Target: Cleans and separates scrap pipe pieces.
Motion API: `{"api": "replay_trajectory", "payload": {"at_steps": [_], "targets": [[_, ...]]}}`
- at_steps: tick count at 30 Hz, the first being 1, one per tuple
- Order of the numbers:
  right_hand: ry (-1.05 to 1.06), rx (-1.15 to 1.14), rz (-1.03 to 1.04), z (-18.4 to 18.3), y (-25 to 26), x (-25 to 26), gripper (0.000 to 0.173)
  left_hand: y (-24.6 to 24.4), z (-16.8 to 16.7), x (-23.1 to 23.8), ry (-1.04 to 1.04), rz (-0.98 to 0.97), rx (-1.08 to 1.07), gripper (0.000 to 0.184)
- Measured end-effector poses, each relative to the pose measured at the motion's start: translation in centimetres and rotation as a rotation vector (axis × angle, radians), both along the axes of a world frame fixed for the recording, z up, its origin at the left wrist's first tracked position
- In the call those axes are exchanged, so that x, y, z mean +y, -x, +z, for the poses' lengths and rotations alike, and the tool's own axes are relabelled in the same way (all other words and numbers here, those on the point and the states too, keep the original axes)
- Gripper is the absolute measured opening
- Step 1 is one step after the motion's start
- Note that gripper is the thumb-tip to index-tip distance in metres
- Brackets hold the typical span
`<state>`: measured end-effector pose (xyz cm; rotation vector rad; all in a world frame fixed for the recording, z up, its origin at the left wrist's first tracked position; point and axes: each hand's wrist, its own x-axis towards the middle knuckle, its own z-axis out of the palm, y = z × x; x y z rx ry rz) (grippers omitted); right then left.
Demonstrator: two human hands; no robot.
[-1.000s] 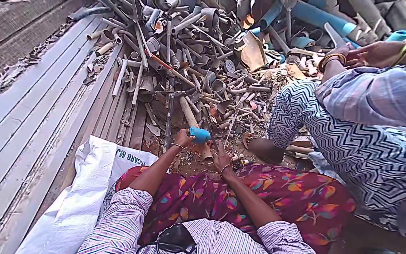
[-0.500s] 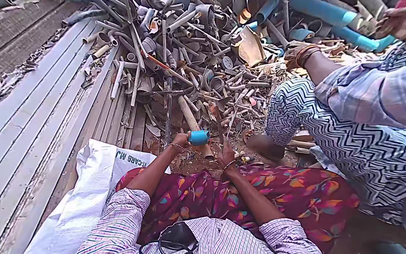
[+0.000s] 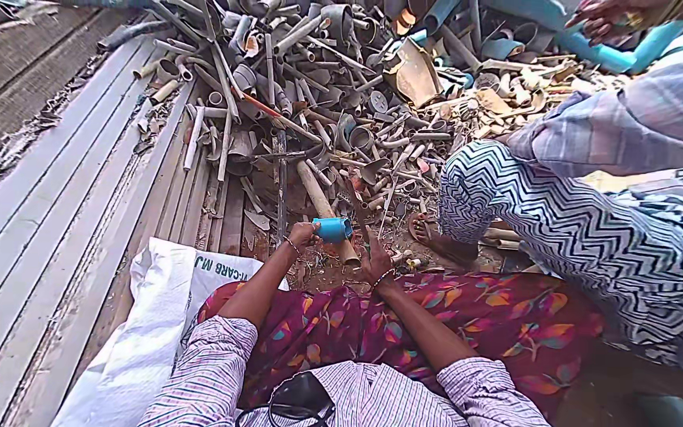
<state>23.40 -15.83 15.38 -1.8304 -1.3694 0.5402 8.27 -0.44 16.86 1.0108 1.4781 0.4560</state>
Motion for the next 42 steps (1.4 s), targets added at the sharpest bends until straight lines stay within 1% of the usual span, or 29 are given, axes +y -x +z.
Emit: {"api": "replay_trajectory", "payload": {"at_steps": [2,4,6,7,8,9,11,12,13,16,17,18,20,21,23,27,29,30,31,32,33,34,35,36,38,39,40,41,42], "targets": [[0.019,0.006,-0.006,0.5,0.0,0.0,0.05,0.0,0.1,-0.1,-0.006,-0.003,-0.007,0.028],[-0.07,-0.019,-0.023,0.3,0.2,-0.1,0.05,0.0,0.3,-0.1,0.0,-0.008,-0.009,0.029],[-0.193,-0.07,-0.037,-0.7,0.4,-0.2,0.05,-0.1,0.2,-0.1,0.007,-0.008,-0.011,0.029],[-0.218,-0.091,-0.037,-1.2,0.5,-0.2,0.051,-0.1,0.3,-0.1,0.012,-0.005,-0.016,0.029],[-0.173,-0.104,-0.018,-1.4,0.6,-0.2,0.051,-0.2,0.3,-0.1,0.017,-0.008,-0.023,0.029],[-0.025,-0.116,0.037,-1.3,0.5,-0.2,0.052,-0.2,0.4,-0.1,0.018,-0.012,-0.025,0.029],[0.429,-0.128,0.219,-0.3,0.0,0.7,0.059,-0.4,0.8,-0.3,0.017,-0.02,-0.023,0.03],[0.503,-0.119,0.257,-0.3,-0.1,1.0,0.06,-0.6,1.0,-0.4,0.018,-0.024,-0.016,0.03],[0.481,-0.117,0.248,-0.3,0.0,0.9,0.06,-0.6,1.2,-0.5,0.016,-0.025,-0.011,0.029],[0.106,-0.102,0.095,-0.4,0.6,0.2,0.051,-0.3,1.1,-0.6,0.015,-0.057,-0.022,0.031],[0.043,-0.103,0.075,-0.5,0.6,0.1,0.051,-0.2,1.0,-0.6,0.018,-0.058,-0.024,0.032],[0.088,-0.114,0.092,-0.4,0.5,0.1,0.051,-0.1,0.8,-0.5,0.025,-0.052,-0.024,0.032],[0.452,-0.117,0.21,0.0,0.0,0.7,0.057,-0.2,0.9,-0.5,0.037,-0.031,-0.031,0.032],[0.515,-0.098,0.229,-0.3,-0.2,0.9,0.058,-0.5,1.0,-0.7,0.04,-0.026,-0.033,0.031],[0.452,-0.08,0.187,-0.1,0.0,0.9,0.054,-0.8,1.5,-0.7,0.024,-0.034,-0.018,0.031],[0.07,-0.051,0.048,0.4,0.2,0.1,0.046,-0.5,1.3,-0.9,0.03,-0.055,-0.011,0.031],[-0.101,-0.044,-0.022,-0.4,0.4,-0.3,0.045,-0.6,1.3,-0.8,0.039,-0.033,-0.006,0.032],[-0.142,-0.061,-0.034,-1.0,0.5,-0.3,0.045,-0.7,1.2,-0.8,0.04,-0.029,-0.002,0.032],[-0.099,-0.085,-0.013,-1.4,0.5,-0.3,0.046,-0.7,1.1,-0.7,0.04,-0.032,-0.001,0.033],[0.082,-0.097,0.054,-1.3,0.3,-0.2,0.048,-0.8,1.1,-0.7,0.041,-0.034,0.003,0.034],[0.354,-0.098,0.154,-0.7,-0.1,0.4,0.052,-0.9,1.2,-0.7,0.042,-0.036,0.009,0.034],[0.498,-0.087,0.213,-0.7,-0.5,1.0,0.055,-1.0,1.5,-0.8,0.044,-0.042,0.014,0.033],[0.494,-0.082,0.216,-1.0,-0.7,1.2,0.054,-1.2,1.6,-0.9,0.043,-0.044,0.021,0.032],[0.39,-0.078,0.176,-1.0,-0.6,1.1,0.052,-1.2,1.7,-0.9,0.035,-0.044,0.03,0.03],[0.063,-0.071,0.057,-0.8,0.1,0.4,0.046,-1.1,1.6,-1.1,0.028,-0.054,0.034,0.029],[-0.051,-0.078,0.019,-0.7,0.3,0.2,0.043,-0.9,1.5,-1.2,0.03,-0.062,0.034,0.028],[-0.009,-0.089,0.029,-0.4,0.2,0.1,0.043,-0.8,1.4,-1.2,0.035,-0.067,0.04,0.027],[0.176,-0.103,0.084,0.1,0.0,0.2,0.046,-0.7,1.5,-1.1,0.042,-0.07,0.051,0.028],[0.407,-0.1,0.154,0.4,-0.5,0.6,0.049,-0.8,1.5,-1.1,0.044,-0.08,0.062,0.028]]}}
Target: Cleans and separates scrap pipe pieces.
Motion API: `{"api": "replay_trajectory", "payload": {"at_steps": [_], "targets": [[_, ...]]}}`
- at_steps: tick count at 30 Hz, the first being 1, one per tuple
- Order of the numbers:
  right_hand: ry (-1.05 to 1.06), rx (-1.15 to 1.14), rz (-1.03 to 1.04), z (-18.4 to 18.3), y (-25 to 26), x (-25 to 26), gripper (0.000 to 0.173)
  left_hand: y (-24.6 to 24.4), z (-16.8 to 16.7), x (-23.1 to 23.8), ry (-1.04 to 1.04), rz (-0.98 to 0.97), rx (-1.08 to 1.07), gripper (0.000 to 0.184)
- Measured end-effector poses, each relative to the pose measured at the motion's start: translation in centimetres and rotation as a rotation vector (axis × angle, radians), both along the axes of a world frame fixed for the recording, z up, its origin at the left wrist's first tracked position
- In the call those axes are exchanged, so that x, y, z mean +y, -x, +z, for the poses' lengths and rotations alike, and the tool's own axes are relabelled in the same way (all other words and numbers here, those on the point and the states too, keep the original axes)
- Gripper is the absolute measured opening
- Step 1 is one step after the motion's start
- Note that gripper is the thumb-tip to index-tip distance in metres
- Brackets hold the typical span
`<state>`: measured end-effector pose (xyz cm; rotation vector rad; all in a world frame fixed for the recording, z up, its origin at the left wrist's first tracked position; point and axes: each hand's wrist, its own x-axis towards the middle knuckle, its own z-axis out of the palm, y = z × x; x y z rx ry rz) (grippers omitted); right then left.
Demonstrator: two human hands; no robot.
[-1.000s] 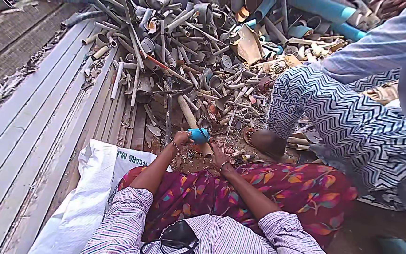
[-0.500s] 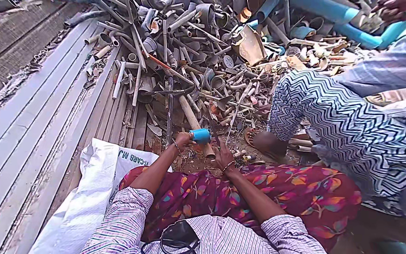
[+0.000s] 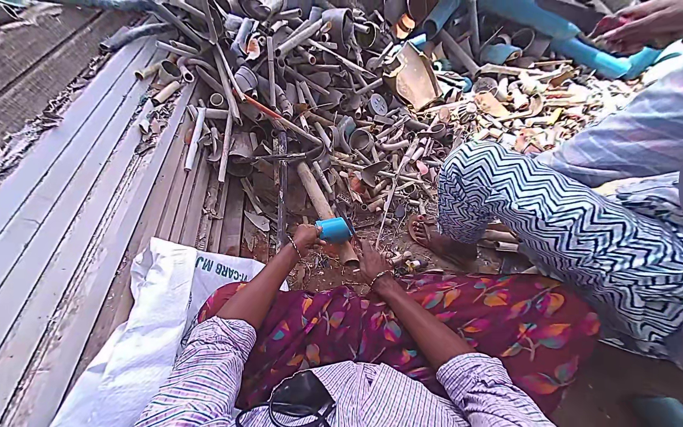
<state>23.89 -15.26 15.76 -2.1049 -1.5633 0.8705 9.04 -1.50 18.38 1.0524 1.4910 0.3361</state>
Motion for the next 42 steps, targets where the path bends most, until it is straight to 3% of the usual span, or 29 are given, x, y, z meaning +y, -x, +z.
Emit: {"api": "replay_trajectory", "payload": {"at_steps": [2,8,14,18,19,22,23,26,27,30,31,34,35,36,38,39,42], "targets": [[0.138,0.025,-0.025,-0.1,-0.4,0.6,0.05,-0.3,0.2,0.2,-0.013,-0.036,0.025,0.031],[-0.25,0.135,-0.251,1.0,-0.6,0.2,0.046,0.8,-0.9,1.2,-0.043,-0.221,0.157,0.033],[0.038,0.277,-0.172,-2.0,-1.0,0.9,0.046,0.7,-1.7,1.8,-0.058,-0.216,0.219,0.035],[-0.332,0.245,-0.302,-0.8,0.1,-0.1,0.046,0.8,-1.7,1.5,-0.072,-0.202,0.209,0.034],[-0.342,0.219,-0.296,-0.8,0.2,-0.3,0.046,0.9,-1.7,1.3,-0.067,-0.203,0.213,0.035],[0.089,0.185,-0.115,-0.2,-0.4,0.0,0.048,0.7,-1.3,1.3,-0.063,-0.191,0.214,0.037],[0.1,0.182,-0.107,-0.3,-0.3,-0.1,0.048,0.5,-1.1,1.3,-0.062,-0.191,0.214,0.037],[-0.301,0.145,-0.187,-1.0,0.4,-0.6,0.043,0.4,-0.8,1.2,-0.073,-0.207,0.207,0.036],[-0.343,0.113,-0.172,-1.1,0.5,-0.7,0.041,0.6,-0.8,1.1,-0.074,-0.209,0.207,0.036],[0.123,0.073,-0.048,-0.5,-0.2,-0.2,0.049,0.7,-0.8,1.1,-0.06,-0.219,0.213,0.037],[0.136,0.085,-0.063,-0.4,-0.1,-0.2,0.049,0.5,-0.7,1.2,-0.063,-0.223,0.215,0.037],[-0.368,0.092,-0.148,-1.4,0.8,-0.9,0.04,0.4,-0.6,1.1,-0.069,-0.233,0.18,0.037],[-0.447,0.084,-0.141,-1.6,0.9,-0.8,0.039,0.6,-0.5,1.0,-0.063,-0.237,0.175,0.037],[-0.38,0.071,-0.12,-1.6,0.8,-0.7,0.041,0.8,-0.4,0.9,-0.057,-0.237,0.18,0.038],[0.071,0.118,-0.084,-0.8,-0.1,-0.1,0.052,0.6,-0.5,0.6,-0.043,-0.219,0.18,0.038],[0.159,0.148,-0.11,-0.9,-0.3,0.1,0.054,0.4,-0.5,0.7,-0.047,-0.214,0.176,0.038],[-0.032,0.189,-0.209,-0.9,-0.2,0.3,0.046,0.4,-1.0,1.1,-0.092,-0.247,0.171,0.036]]}}
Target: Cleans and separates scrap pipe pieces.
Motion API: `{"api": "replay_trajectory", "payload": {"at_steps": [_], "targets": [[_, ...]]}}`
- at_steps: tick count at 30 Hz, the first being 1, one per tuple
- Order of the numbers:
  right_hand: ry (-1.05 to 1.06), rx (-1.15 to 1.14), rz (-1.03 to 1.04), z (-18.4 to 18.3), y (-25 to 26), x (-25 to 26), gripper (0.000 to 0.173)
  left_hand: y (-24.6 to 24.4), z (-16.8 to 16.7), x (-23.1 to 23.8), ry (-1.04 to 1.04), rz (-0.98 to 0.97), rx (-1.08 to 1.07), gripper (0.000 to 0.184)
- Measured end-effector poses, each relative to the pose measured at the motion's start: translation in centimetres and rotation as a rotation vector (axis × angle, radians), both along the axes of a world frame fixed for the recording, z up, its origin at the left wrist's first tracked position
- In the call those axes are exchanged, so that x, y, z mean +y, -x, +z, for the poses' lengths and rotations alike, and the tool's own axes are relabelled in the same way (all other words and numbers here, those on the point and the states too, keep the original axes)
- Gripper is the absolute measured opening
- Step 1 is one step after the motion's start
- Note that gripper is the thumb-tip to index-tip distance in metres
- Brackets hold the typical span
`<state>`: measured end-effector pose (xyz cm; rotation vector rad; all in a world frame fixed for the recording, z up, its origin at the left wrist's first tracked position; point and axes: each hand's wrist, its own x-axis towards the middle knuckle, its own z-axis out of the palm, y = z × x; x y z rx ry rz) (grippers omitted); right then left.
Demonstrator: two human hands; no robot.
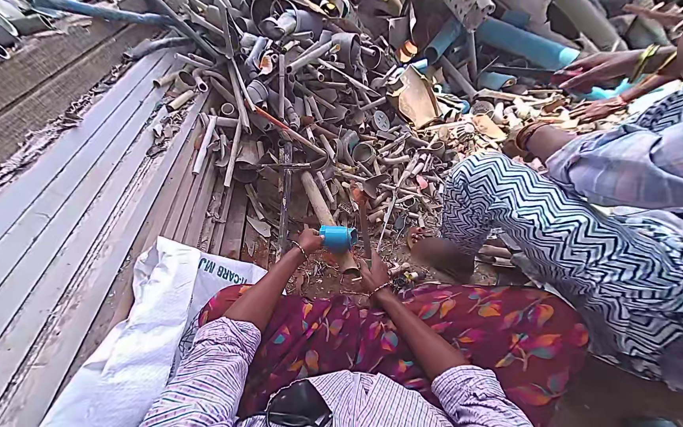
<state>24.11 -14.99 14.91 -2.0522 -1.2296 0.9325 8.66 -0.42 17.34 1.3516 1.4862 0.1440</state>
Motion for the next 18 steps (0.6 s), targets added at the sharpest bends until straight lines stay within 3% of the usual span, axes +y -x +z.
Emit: {"api": "replay_trajectory", "payload": {"at_steps": [2,7,12,18], "targets": [[-0.118,0.004,-0.05,0.5,-0.3,0.2,0.042,0.3,0.0,-0.2,-0.01,-0.022,-0.009,0.035],[-0.036,0.081,-0.196,-0.3,-1.3,0.8,0.04,0.5,-0.3,-0.1,-0.055,-0.114,0.031,0.035],[0.012,0.03,-0.186,-0.5,-1.6,1.1,0.039,0.1,0.8,0.5,-0.232,-0.386,0.27,0.034],[-0.003,0.018,-0.188,-0.9,-1.6,1.3,0.038,0.3,0.4,0.6,-0.279,-0.472,0.333,0.032]]}}
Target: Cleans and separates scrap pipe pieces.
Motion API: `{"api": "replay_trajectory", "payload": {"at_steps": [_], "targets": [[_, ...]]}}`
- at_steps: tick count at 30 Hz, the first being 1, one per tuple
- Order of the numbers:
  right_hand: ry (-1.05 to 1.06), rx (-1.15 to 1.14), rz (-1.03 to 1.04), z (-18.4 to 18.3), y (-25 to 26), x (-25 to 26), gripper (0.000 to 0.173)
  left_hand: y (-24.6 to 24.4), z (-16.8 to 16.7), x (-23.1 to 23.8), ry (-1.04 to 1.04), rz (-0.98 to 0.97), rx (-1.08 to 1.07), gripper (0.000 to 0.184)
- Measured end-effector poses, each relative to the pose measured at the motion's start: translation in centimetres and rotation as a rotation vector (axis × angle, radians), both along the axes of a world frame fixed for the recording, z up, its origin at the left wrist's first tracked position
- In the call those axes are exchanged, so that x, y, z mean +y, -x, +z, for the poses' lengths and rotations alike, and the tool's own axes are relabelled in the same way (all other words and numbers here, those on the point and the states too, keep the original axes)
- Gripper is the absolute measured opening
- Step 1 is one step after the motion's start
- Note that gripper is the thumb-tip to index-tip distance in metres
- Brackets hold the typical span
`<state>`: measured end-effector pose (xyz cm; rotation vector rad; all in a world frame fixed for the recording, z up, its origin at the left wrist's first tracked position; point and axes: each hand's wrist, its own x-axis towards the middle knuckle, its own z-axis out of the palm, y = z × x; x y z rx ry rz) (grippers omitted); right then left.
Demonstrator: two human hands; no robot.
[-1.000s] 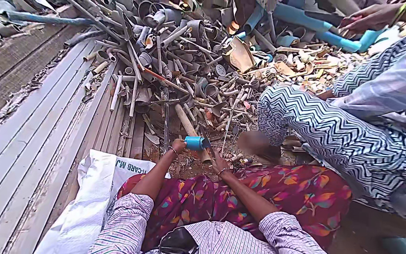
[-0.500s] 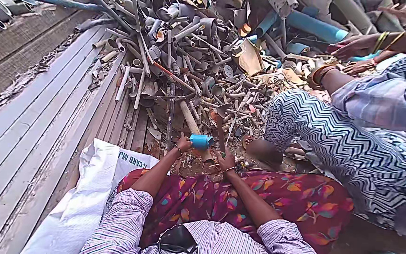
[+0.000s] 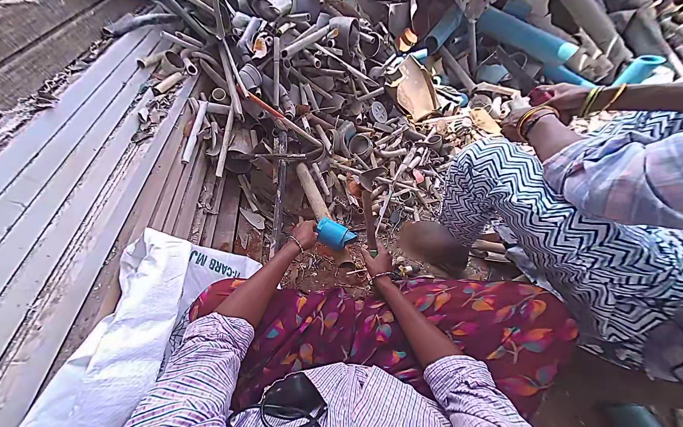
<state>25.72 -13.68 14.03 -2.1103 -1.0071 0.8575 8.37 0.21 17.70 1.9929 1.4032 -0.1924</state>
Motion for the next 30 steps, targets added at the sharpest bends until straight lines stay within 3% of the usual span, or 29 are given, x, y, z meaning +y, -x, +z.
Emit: {"api": "replay_trajectory", "payload": {"at_steps": [14,21,25,30], "targets": [[-0.025,0.049,0.108,-1.0,-0.6,0.4,0.048,-0.7,0.6,-0.4,-0.193,-0.2,0.07,0.037],[-0.044,-0.021,0.245,-1.0,-0.4,0.6,0.039,-0.6,1.8,-1.0,-0.168,-0.233,0.039,0.032],[-0.365,-0.037,0.167,0.3,-0.4,-0.6,0.031,0.2,3.3,-1.2,-0.155,-0.219,-0.081,0.03],[-0.913,-0.492,0.262,4.3,-1.5,-2.7,0.018,2.4,4.8,0.8,0.054,-0.412,-0.276,0.04]]}}
